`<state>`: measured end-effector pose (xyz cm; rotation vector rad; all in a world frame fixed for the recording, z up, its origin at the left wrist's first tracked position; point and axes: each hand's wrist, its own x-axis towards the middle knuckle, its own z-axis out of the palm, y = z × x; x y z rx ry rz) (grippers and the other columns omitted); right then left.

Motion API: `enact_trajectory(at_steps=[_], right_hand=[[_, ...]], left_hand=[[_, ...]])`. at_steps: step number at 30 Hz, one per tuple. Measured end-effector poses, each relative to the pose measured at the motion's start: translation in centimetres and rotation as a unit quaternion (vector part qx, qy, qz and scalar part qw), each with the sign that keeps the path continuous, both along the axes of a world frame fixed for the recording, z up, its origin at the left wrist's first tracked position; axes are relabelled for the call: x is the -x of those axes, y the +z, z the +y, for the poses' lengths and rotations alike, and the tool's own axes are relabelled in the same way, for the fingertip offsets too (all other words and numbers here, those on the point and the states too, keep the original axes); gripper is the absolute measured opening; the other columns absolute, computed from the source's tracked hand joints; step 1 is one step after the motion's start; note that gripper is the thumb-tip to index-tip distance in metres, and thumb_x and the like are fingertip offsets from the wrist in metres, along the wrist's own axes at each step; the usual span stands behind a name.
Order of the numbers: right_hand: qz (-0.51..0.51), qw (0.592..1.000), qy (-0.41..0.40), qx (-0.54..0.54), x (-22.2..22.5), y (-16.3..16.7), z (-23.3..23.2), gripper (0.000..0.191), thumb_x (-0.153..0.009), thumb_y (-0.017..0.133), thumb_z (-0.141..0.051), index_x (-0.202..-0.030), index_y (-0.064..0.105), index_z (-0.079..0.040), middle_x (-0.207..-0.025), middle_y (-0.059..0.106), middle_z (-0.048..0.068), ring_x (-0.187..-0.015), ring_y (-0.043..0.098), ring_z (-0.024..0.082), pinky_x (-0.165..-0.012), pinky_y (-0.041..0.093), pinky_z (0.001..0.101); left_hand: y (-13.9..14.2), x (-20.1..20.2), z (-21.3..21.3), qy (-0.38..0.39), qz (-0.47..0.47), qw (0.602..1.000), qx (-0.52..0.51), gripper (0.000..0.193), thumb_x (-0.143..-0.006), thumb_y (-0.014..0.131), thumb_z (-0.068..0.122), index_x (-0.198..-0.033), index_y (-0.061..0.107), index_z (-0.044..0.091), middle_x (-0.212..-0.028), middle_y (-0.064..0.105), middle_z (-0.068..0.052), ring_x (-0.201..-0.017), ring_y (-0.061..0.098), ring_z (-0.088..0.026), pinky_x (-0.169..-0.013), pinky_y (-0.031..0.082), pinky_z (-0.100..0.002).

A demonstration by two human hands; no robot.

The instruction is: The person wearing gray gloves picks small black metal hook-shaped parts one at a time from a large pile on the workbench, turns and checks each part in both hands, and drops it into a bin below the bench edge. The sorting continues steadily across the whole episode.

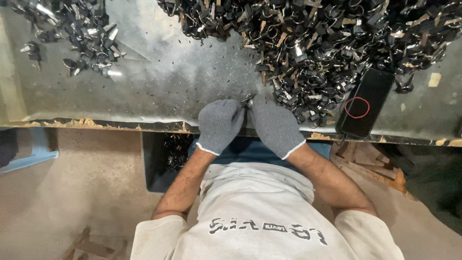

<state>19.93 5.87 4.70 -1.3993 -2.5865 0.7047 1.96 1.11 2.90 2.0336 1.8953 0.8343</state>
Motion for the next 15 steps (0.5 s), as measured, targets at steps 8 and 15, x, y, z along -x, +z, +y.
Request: enact_trajectory(at_steps=[8,15], right_hand=[[-0.045,0.998,-0.008,-0.043,-0.1,-1.1,-1.0,0.035,-0.094,0.065,-0.024,-0.115,0.055,0.002,-0.111,0.066,0.026,-0.086,0.073,0.038,-0.061,0.060,0.0461],[0.020,0.999,0.005,-0.032,-1.5,-0.1,-1.2,0.068,-0.089,0.066,-0.020,-0.147,0.041,0.006,-0.143,0.051,0.036,-0.100,0.070,0.043,-0.074,0.061,0.0476]], left_hand=[[2.2,-0.9,4.7,0.119,-0.050,0.987,-0.093,0.013,-0.096,0.073,0.025,-0.100,0.071,0.012,-0.084,0.069,-0.006,-0.076,0.064,-0.024,-0.079,0.047,-0.044],[2.4,-2.7,7.4,0.006,-0.001,1.000,0.006,0.032,-0.078,0.074,0.024,-0.109,0.069,0.015,-0.101,0.072,-0.011,-0.097,0.069,-0.039,-0.083,0.051,-0.048]])
